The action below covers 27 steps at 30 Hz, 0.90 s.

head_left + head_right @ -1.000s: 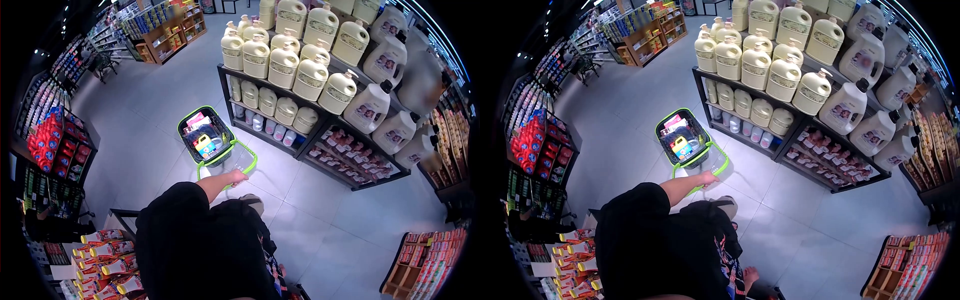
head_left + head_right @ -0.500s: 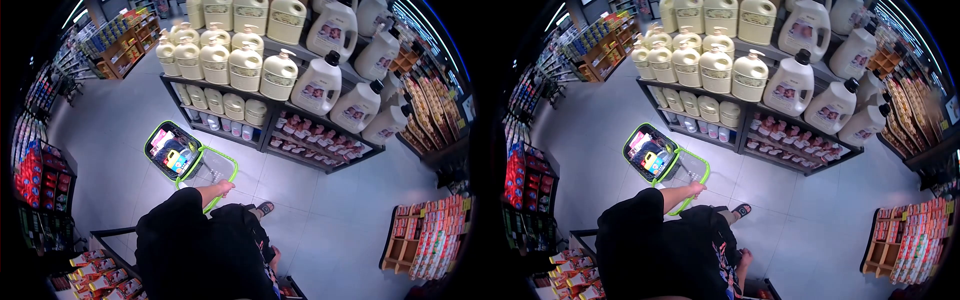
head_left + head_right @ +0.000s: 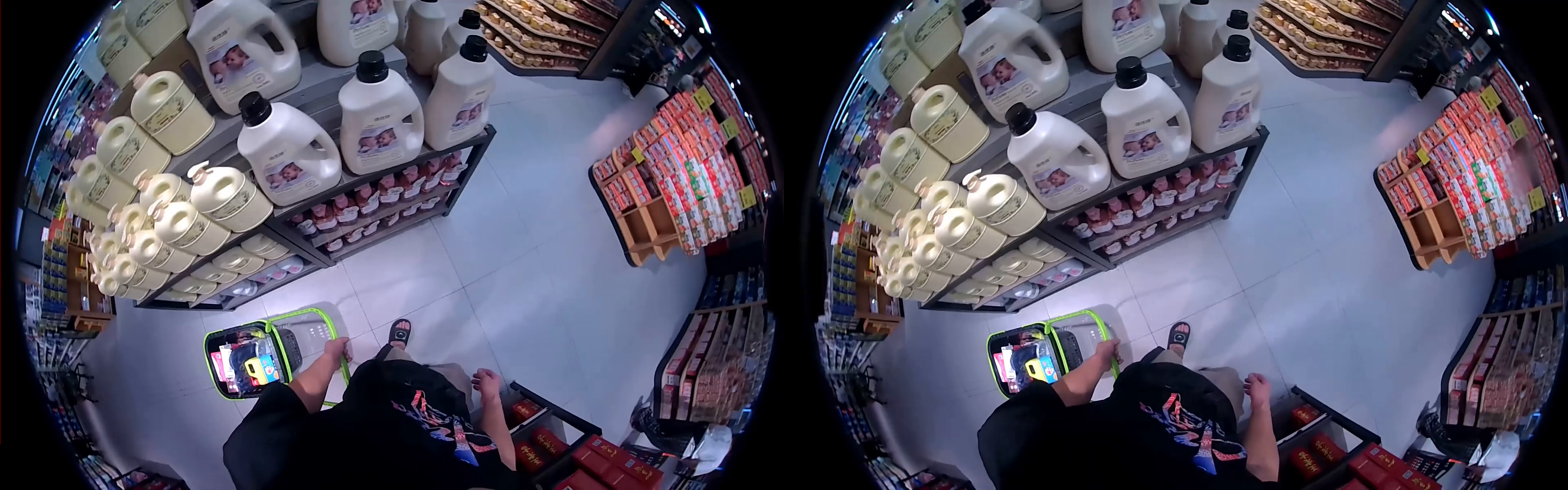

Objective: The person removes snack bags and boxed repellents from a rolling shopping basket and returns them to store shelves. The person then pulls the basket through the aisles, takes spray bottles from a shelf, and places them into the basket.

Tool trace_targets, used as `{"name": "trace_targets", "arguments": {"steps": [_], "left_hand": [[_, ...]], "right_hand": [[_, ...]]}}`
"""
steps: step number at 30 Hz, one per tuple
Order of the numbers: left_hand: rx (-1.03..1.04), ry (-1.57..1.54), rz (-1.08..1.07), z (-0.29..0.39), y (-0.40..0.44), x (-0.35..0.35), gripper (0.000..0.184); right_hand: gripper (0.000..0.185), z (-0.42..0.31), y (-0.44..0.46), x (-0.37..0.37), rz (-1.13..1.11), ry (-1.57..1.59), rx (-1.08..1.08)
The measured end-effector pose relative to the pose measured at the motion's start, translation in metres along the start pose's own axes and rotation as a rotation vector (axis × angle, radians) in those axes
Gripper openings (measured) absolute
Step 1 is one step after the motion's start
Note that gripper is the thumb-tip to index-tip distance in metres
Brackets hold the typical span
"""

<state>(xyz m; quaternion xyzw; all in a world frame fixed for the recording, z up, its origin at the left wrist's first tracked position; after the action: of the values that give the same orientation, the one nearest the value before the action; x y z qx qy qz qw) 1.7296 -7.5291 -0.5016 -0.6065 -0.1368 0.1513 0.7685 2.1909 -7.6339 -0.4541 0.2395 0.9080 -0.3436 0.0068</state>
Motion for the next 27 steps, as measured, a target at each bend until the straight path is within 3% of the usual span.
{"name": "trace_targets", "arguments": {"steps": [6,13,20,23,27], "left_hand": [[0.030,-0.026,0.041,0.008,0.008,0.042,0.024],[0.061,0.018,0.141,0.009,-0.008,0.110,0.026],[0.098,0.013,0.254,-0.005,-0.021,0.177,0.023],[0.014,0.061,0.331,-0.026,-0.030,0.219,0.025],[-0.015,0.126,0.347,-0.047,-0.037,0.283,0.020]], "right_hand": [[0.023,0.001,0.036,-0.009,-0.128,-0.107,-0.052],[0.028,-0.025,0.105,-0.066,-0.063,0.095,0.006],[0.031,-0.075,0.191,-0.158,-0.063,0.124,0.024],[0.032,-0.090,0.220,-0.211,-0.057,0.125,-0.050],[0.030,-0.066,0.251,-0.280,0.026,0.201,0.038]]}}
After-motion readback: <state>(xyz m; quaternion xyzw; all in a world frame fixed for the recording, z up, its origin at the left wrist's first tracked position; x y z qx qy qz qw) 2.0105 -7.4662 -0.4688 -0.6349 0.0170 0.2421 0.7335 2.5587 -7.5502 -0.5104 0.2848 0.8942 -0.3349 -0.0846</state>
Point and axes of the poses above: each hand's wrist, its own y-axis towards the middle knuckle, its own x-axis out of the palm, z = x × y, the point moved 2 cm from there along y, towards the middle knuckle, and after that the axes turned 10 degrees about -x, right-handed, at the moved point
